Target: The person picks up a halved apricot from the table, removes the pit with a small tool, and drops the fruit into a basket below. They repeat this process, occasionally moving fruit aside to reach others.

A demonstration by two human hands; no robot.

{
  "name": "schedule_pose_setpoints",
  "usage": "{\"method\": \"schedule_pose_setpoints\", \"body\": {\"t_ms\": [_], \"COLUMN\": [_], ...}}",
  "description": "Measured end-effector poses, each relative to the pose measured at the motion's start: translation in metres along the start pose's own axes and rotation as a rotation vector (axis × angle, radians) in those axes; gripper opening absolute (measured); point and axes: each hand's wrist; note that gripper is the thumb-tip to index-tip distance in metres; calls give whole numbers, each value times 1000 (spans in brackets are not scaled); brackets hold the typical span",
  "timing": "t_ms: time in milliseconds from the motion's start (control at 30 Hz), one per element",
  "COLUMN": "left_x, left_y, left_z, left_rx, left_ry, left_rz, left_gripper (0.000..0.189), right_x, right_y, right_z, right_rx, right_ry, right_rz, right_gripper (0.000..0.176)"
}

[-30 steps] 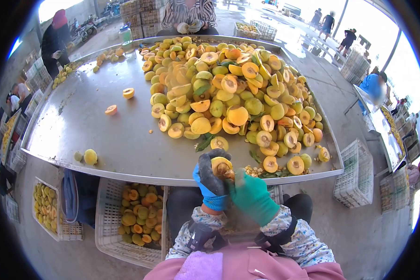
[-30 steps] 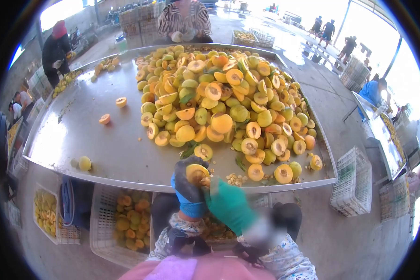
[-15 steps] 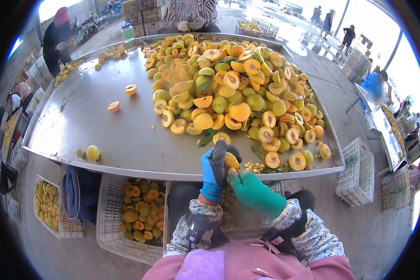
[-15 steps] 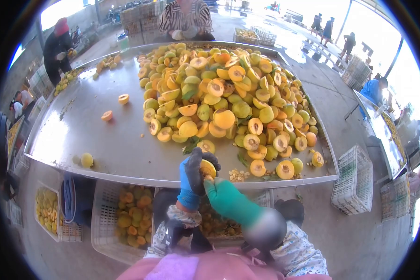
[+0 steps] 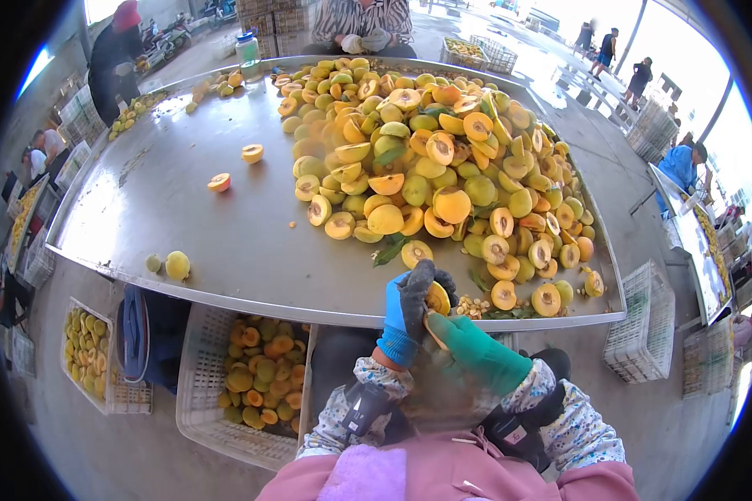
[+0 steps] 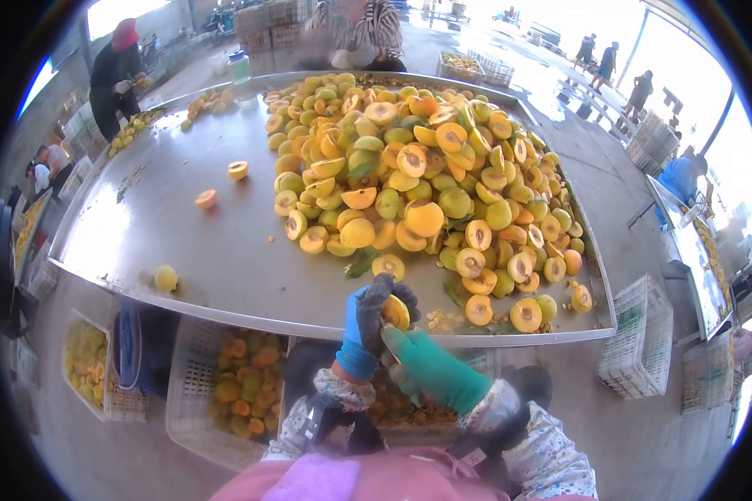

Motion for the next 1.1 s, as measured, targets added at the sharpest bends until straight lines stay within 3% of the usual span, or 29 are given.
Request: {"method": "schedule_pose_setpoints", "body": {"t_ms": [133, 200, 267, 300, 367, 433, 500, 533, 567, 633, 667, 733, 767, 800, 833, 867, 900, 967, 1033, 1100], "left_x": [1, -1, -7, -8, -11, -12, -15, -18, -21, -27, -30, -46, -53, -59, -61, -62, -66, -72, -67, -49], "left_y": [-2, 2, 8, 9, 3, 1, 8, 9, 8, -6, -19, -35, -50, -63, -81, -109, -105, -89, -67, -47], "left_z": [-10, -14, -12, -10, 0, -2, -12, -13, -11, -11, -15, -53, -73, -90, -113, -114, -118, -130, -121, -104], "left_rx": [6, 8, 165, 160, 112, 184, 124, 129, 173, 247, 273, 220, 457, 694, 963, 1328, 1338, 1689, 1590, 1662], "left_ry": [-80, -104, 355, 366, 153, 184, -5, 0, 42, 227, 369, 387, 492, 588, 355, 649, 667, 709, 693, 603], "left_rz": [141, 226, 351, 353, 161, 176, 116, 125, 113, 110, 124, -109, -155, -229, -258, -232, -223, -193, -157, 67], "left_gripper": [41, 39, 41, 41, 43, 44, 51, 51, 51, 39, 29, 27, 28, 27, 25, 26, 26, 30, 34, 35], "right_x": [0, -11, -8, -9, -24, -35, -44, -45, -37, -13, -20, -40, -37, -29, -19, -3, 15, 33, 44, 73], "right_y": [-6, -11, -19, -25, -32, -39, -51, -55, -66, -91, -86, -73, -78, -87, -95, -105, -119, -122, -116, -131], "right_z": [-5, -2, -24, -31, -37, -50, -61, -70, -97, -154, -146, -128, -133, -143, -155, -169, -182, -190, -189, -204], "right_rx": [39, 299, 372, 447, 400, 371, 72, -244, -242, -1366, -1354, -566, -555, -904, -1248, -1227, -1314, -1399, -1533, -1520], "right_ry": [-2, 180, 100, 27, -18, -71, 48, 26, 13, -570, -591, -270, -283, -309, -329, -346, -377, -428, -306, -372], "right_rz": [27, 291, 400, 518, 503, 494, -23, -191, -190, -831, -841, -440, -431, -592, -756, -758, -727, -701, -793, -764], "right_gripper": [41, 42, 42, 41, 40, 40, 39, 40, 40, 35, 35, 34, 34, 30, 26, 26, 25, 25, 22, 21]}}
Point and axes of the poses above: each hand's wrist, its own x-axis towards the middle knuckle, its own y-axis out of the palm, z = x × y, and after that the axes turned 14 degrees about y, right-handed
